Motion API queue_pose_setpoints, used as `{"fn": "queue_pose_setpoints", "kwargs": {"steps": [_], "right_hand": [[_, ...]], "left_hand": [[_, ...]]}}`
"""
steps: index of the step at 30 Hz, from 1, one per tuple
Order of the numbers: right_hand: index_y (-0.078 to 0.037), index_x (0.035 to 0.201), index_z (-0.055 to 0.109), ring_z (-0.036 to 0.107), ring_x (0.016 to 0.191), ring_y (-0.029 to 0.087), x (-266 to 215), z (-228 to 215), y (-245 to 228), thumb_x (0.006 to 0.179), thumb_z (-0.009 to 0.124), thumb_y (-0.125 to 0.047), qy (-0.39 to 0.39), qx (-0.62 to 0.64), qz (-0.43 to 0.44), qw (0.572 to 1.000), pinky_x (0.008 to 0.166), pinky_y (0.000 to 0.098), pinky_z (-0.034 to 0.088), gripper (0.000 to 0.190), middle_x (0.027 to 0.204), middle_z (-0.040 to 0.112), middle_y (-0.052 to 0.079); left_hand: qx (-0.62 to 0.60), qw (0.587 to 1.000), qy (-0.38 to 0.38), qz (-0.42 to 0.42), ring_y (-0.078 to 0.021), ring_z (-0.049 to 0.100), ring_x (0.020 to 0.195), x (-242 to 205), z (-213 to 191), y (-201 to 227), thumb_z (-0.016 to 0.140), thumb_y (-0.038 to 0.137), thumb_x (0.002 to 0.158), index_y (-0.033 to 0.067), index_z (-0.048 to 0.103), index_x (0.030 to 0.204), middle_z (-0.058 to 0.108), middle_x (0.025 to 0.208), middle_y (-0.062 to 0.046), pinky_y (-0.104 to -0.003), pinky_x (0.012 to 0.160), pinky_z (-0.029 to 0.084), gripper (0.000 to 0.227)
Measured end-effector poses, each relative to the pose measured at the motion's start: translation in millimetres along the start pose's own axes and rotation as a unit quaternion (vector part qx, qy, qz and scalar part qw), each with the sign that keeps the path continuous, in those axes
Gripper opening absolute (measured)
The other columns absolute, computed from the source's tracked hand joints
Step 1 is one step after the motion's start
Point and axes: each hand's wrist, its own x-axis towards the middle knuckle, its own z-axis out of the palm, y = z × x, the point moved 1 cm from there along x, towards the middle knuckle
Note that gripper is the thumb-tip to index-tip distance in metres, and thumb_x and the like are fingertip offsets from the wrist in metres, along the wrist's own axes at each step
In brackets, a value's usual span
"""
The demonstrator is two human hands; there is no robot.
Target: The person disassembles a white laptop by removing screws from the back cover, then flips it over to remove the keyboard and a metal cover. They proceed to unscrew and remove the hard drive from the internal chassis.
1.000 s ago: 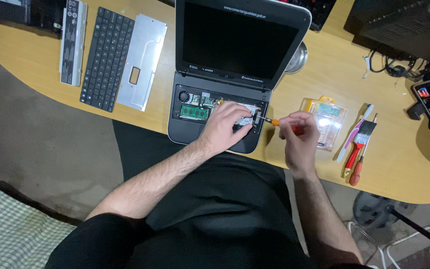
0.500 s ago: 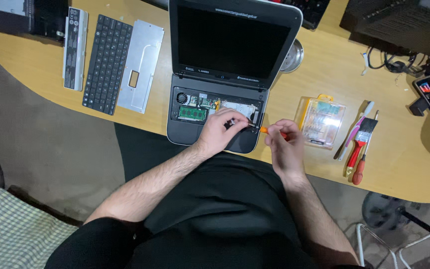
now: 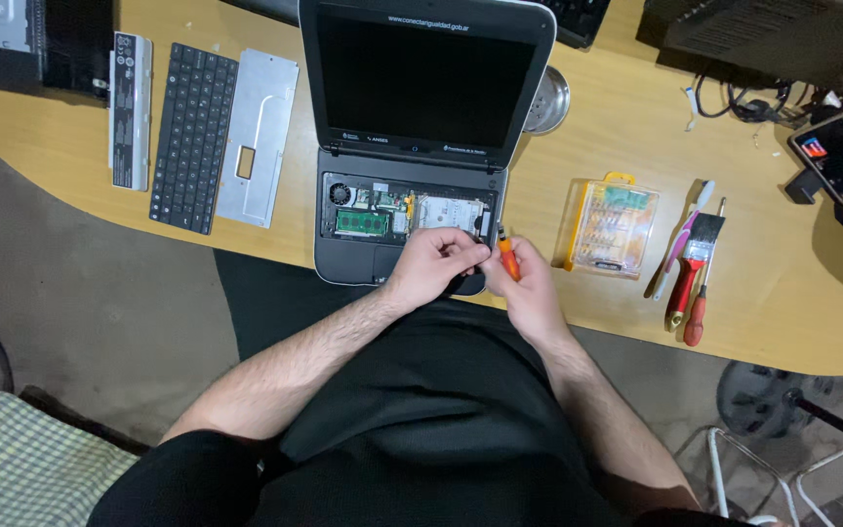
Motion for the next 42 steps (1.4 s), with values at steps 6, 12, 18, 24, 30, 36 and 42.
{"fn": "queue_pose_setpoints", "kwargs": {"steps": [6,12,18,24,30,36,42], "right_hand": [[-0.008,0.113,0.091,0.057,0.064,0.006,2.4,13.4,-24.0,0.099,0.108,-0.01,0.087,-0.127,-0.02,0.988,0.067,0.0217,0.053,0.022,0.067,0.053,-0.003],[-0.016,0.117,0.096,0.082,0.078,0.029,4.7,23.4,-41.5,0.097,0.1,-0.002,0.083,-0.351,-0.218,0.907,0.075,0.0354,0.065,0.025,0.089,0.083,0.009],[-0.021,0.111,0.095,0.086,0.088,0.033,14.3,14.3,-46.6,0.094,0.094,-0.001,0.088,-0.388,-0.205,0.894,0.082,0.0409,0.067,0.026,0.093,0.088,0.004],[-0.013,0.103,0.086,0.053,0.072,0.002,51.2,33.3,-85.8,0.115,0.09,-0.006,0.27,-0.09,-0.1,0.953,0.063,0.0188,0.046,0.015,0.077,0.065,-0.007],[-0.01,0.107,0.08,0.047,0.043,0.004,140.5,-6.6,-48.3,0.116,0.085,-0.004,0.283,0.052,-0.095,0.953,0.043,0.0217,0.036,0.011,0.061,0.048,-0.006],[-0.002,0.117,0.088,0.049,0.04,0.006,162.9,-1.0,-68.3,0.115,0.089,-0.004,0.311,0.041,-0.099,0.944,0.038,0.0248,0.035,0.003,0.063,0.056,0.0],[-0.003,0.116,0.089,0.052,0.039,0.007,169.8,0.7,-64.5,0.112,0.089,-0.002,0.331,0.045,-0.11,0.936,0.037,0.0251,0.036,0.004,0.062,0.058,0.001]], "left_hand": [[-0.02,1.0,0.007,-0.008,-0.0055,0.078,0.07,-1.6,0.5,2.8,0.091,0.025,0.114,0.0076,0.093,0.098,0.086,0.073,-0.009,-0.022,0.071,0.062,0.023],[0.043,0.998,0.036,-0.007,-0.0142,0.085,0.067,4.8,-1.0,-19.2,0.079,0.015,0.118,0.0061,0.095,0.113,0.089,0.079,-0.013,-0.026,0.064,0.067,0.019],[-0.024,0.999,0.015,0.017,-0.0289,0.09,0.079,-2.7,3.1,-8.7,0.07,0.012,0.126,-0.0054,0.09,0.118,0.09,0.121,-0.026,-0.037,0.072,0.076,0.028],[0.128,0.991,-0.006,0.046,-0.0236,0.086,0.069,-12.5,-11.4,3.5,0.08,0.021,0.119,0.0035,0.089,0.113,0.082,0.081,-0.01,-0.037,0.065,0.067,0.021],[0.194,0.976,-0.067,0.074,-0.0293,0.084,0.082,-7.3,-20.0,-5.9,0.085,0.023,0.113,0.0099,0.089,0.114,0.085,0.092,-0.014,-0.044,0.069,0.065,0.014],[0.221,0.965,-0.105,0.092,-0.036,0.085,0.085,-3.6,-24.8,-2.9,0.085,0.024,0.112,0.0098,0.086,0.114,0.082,0.093,-0.014,-0.047,0.07,0.068,0.015],[0.222,0.962,-0.125,0.095,-0.0409,0.083,0.084,-0.4,-26.3,-2.7,0.082,0.019,0.113,0.0071,0.086,0.112,0.08,0.09,-0.016,-0.05,0.068,0.066,0.013]]}}
